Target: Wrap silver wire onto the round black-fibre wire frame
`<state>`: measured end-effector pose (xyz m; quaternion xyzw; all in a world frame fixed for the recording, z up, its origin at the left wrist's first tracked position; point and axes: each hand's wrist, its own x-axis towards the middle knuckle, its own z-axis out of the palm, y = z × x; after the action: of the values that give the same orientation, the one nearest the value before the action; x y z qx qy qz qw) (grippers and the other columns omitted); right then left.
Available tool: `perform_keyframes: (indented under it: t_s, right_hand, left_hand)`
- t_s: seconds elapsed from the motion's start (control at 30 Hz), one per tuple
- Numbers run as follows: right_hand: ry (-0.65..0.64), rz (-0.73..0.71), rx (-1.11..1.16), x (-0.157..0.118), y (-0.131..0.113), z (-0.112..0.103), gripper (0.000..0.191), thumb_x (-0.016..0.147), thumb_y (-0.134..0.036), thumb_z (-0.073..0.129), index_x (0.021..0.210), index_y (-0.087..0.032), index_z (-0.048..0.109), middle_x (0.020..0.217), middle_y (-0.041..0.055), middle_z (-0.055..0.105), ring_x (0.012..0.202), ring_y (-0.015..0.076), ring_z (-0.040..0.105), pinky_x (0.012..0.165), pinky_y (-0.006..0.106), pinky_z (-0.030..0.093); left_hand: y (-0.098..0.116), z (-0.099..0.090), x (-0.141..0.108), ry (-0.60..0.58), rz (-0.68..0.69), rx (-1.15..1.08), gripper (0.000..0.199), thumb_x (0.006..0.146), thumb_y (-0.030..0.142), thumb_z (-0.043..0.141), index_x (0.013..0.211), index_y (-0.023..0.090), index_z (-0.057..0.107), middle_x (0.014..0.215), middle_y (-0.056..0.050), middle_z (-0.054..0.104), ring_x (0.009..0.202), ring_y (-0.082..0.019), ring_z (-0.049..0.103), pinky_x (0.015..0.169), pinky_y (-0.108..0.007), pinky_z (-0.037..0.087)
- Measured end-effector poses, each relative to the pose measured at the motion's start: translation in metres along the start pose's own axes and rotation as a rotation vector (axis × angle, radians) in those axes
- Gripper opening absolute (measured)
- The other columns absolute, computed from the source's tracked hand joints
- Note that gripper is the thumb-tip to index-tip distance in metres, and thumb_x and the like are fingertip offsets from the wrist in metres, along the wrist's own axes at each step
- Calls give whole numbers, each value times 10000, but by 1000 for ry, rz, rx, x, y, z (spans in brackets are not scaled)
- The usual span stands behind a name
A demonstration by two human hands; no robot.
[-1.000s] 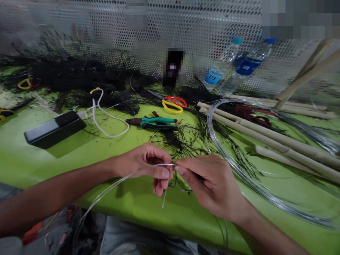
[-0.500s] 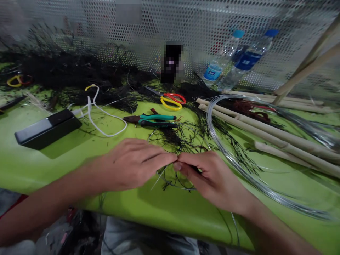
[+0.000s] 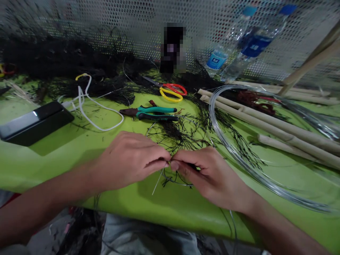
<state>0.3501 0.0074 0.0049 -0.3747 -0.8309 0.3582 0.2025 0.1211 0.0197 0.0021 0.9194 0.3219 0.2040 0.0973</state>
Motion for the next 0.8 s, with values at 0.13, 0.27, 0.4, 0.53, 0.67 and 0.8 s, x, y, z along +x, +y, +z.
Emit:
perform_keyframes:
  t_s: [0.13, 0.27, 0.4, 0.53, 0.67, 0.8]
  right_hand:
    - [-5, -61, -17, -2, 0, 1, 286, 988, -162, 516, 702, -178, 522, 585, -69, 320, 529, 73, 262, 508, 249, 240]
    - [28, -132, -59, -5, 1, 3, 289, 954, -109, 529, 681, -178, 465, 603, -68, 295, 546, 76, 221, 518, 262, 218]
    - [44, -170, -133, -5, 2, 5, 267, 931, -74, 516, 686, -171, 473, 594, -70, 309, 549, 75, 220, 527, 268, 204]
    - [50, -127, -88, -2, 2, 3, 287, 977, -130, 508, 692, -166, 511, 596, -64, 337, 545, 73, 234, 520, 258, 217]
    - [66, 0, 49, 1, 0, -3, 323, 1026, -249, 515, 716, -167, 555, 589, -61, 349, 528, 64, 283, 492, 223, 245]
    - [67, 28, 85, -1, -1, -4, 335, 1026, -276, 521, 711, -166, 549, 576, -67, 318, 516, 62, 281, 482, 226, 233]
  left_hand:
    - [1, -7, 6, -84, -208, -353, 76, 892, 283, 743, 873, 221, 781, 737, 34, 767, 621, -105, 645, 590, -228, 372]
    - [-2, -8, 13, -196, -468, -798, 99, 788, 280, 824, 799, 188, 788, 715, 18, 766, 600, -95, 624, 538, -187, 395]
    - [-9, 1, 18, -339, -671, -1209, 192, 686, 253, 890, 705, 138, 738, 656, -11, 741, 585, -105, 647, 569, -194, 480]
    - [-10, 3, 20, -305, -689, -1302, 172, 725, 231, 863, 701, 133, 723, 647, -2, 734, 567, -97, 658, 575, -193, 515]
    - [-5, -8, 15, -158, -469, -906, 71, 843, 233, 767, 870, 167, 766, 727, 17, 762, 633, -91, 679, 586, -169, 497]
    - [3, -9, 9, 26, -240, -489, 68, 891, 168, 689, 905, 182, 753, 778, 46, 769, 660, -65, 682, 635, -152, 487]
